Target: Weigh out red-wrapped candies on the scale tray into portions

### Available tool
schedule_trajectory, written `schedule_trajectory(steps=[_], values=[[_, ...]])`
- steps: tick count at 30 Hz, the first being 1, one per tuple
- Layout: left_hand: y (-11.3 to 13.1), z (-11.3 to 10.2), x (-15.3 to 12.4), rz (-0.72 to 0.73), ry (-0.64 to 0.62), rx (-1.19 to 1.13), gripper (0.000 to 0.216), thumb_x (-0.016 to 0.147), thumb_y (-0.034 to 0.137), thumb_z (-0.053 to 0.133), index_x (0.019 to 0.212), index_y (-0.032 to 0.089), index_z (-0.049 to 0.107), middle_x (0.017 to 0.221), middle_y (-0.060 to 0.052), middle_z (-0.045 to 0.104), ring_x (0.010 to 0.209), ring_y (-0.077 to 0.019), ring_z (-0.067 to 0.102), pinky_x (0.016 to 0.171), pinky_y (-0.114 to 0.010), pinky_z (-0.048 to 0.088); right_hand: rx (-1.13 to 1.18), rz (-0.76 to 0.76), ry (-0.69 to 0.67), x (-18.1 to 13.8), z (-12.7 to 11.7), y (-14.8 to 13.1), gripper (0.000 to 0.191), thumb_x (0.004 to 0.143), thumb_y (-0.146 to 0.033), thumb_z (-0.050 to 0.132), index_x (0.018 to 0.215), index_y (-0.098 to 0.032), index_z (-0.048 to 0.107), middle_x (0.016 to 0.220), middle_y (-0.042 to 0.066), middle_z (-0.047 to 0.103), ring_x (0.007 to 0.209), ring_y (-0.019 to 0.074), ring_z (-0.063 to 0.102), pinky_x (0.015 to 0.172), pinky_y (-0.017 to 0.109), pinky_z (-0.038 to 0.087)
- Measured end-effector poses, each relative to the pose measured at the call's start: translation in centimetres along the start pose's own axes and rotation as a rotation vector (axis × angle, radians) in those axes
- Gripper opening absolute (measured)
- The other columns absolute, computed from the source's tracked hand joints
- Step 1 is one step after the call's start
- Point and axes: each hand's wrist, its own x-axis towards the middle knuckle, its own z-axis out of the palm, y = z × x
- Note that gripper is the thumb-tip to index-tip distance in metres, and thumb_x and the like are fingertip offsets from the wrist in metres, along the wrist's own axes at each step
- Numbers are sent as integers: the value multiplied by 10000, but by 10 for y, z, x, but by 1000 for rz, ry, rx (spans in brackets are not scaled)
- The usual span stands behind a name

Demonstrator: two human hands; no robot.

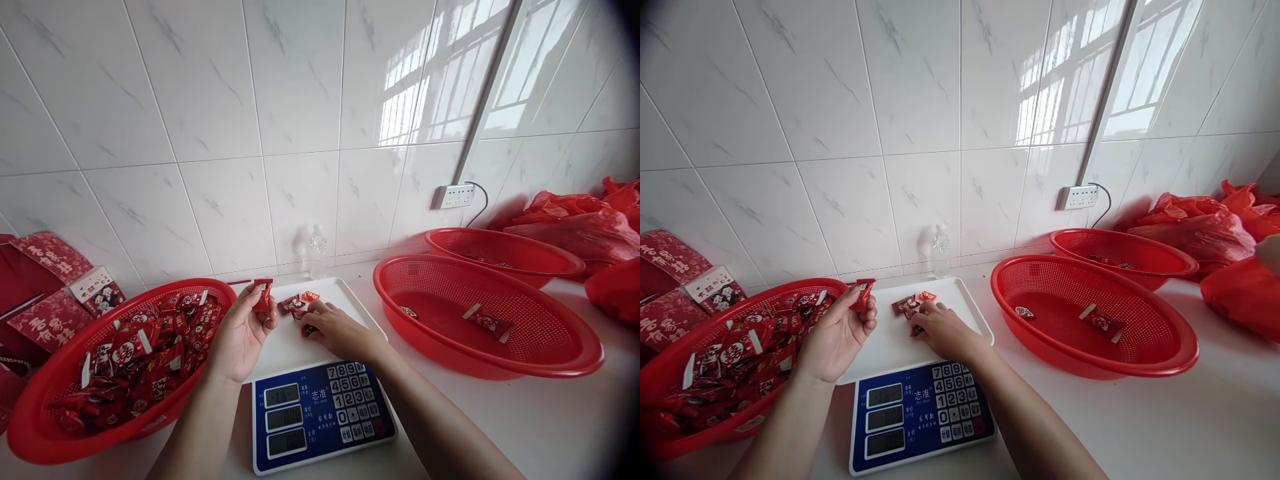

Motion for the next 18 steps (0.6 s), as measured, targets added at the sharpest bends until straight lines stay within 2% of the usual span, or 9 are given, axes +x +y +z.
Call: schedule_trajectory(steps=[3, 6, 11, 13, 15, 18], values=[[1, -1, 0, 12, 2, 0, 153, 717, 227, 709, 768, 157, 584, 683, -11, 587, 588, -93, 532, 507, -180, 458, 42, -31, 57, 1, -1, 2, 223, 852, -112, 469, 938, -233, 636, 1077, 62, 542, 938, 188, 544, 811, 320, 451], [3, -2, 0, 26, 8, 2, 142, 724, 224, 703, 767, 162, 583, 686, -13, 587, 600, -98, 533, 511, -181, 459, 86, -7, 153, -1, -13, 2, 238, 866, -129, 450, 981, -225, 635, 1082, 67, 540, 884, 167, 567, 797, 310, 472], [5, -1, -1, 42, 18, 11, 138, 722, 221, 704, 768, 167, 585, 686, -15, 587, 599, -101, 531, 511, -183, 457, 82, 88, 429, -14, -47, 15, 247, 876, -210, 442, 1005, -233, 651, 1091, 91, 544, 895, 191, 588, 825, 357, 489], [5, 0, -2, 39, 13, 19, 141, 720, 225, 705, 772, 165, 588, 681, -12, 583, 591, -99, 527, 509, -184, 457, -33, 185, 569, -24, -62, 29, 253, 866, -224, 451, 1007, -222, 661, 1082, 110, 550, 940, 227, 580, 853, 390, 478], [4, 0, -2, 35, 8, 27, 148, 719, 233, 706, 775, 162, 588, 674, -10, 578, 583, -96, 522, 508, -182, 456, -141, 339, 650, -38, -75, 48, 269, 859, -217, 444, 1019, -215, 661, 1092, 116, 555, 989, 252, 572, 859, 400, 476], [3, 0, -2, 25, 5, 34, 158, 719, 241, 706, 789, 162, 588, 674, -9, 579, 585, -94, 521, 513, -178, 455, -199, 608, 580, -57, -88, 76, 324, 867, -251, 436, 1131, -202, 618, 1203, 127, 535, 1037, 271, 572, 838, 395, 488]])
